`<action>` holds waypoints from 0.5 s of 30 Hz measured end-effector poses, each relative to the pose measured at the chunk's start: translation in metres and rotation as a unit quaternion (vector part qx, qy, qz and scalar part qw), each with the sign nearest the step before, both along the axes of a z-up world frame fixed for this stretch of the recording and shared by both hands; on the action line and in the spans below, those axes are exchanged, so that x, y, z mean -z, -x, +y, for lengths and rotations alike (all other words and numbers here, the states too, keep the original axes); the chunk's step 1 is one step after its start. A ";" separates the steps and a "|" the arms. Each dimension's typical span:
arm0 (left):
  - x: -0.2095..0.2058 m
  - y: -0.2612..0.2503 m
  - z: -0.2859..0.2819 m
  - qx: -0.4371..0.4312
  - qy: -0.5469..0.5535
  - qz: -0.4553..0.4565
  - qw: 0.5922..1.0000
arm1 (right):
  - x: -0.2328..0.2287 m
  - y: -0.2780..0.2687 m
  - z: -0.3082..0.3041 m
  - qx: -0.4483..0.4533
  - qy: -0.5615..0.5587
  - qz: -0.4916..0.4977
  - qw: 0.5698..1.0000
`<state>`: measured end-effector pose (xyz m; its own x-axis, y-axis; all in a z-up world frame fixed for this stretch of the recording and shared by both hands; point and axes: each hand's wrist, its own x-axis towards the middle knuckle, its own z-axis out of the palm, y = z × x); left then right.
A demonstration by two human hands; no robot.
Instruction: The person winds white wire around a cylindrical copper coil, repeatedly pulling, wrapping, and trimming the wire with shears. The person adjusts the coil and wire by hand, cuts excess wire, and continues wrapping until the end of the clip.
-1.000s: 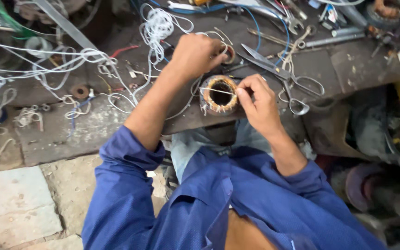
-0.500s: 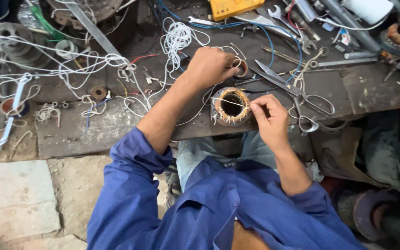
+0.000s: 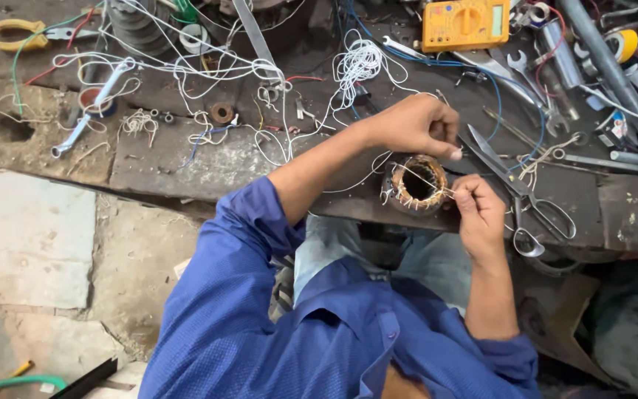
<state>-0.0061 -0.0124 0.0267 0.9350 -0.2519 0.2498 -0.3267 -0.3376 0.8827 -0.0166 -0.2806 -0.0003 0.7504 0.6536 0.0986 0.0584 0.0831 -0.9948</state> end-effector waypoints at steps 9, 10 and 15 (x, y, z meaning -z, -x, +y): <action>0.002 -0.004 -0.009 0.150 0.025 -0.141 0.978 | 0.016 -0.010 -0.010 -0.023 0.016 0.026 0.999; 0.004 -0.004 -0.010 0.173 0.035 -0.144 0.974 | 0.018 -0.010 -0.012 -0.020 0.015 0.029 0.999; 0.007 -0.002 -0.012 0.199 0.063 0.043 0.977 | 0.023 -0.012 -0.013 -0.023 0.003 0.042 0.999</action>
<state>-0.0038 -0.0240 0.0197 0.7885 -0.5717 0.2265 -0.3324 -0.0864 0.9392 -0.0046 -0.2934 -0.0238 0.7255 0.6875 0.0331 -0.0284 0.0779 -0.9966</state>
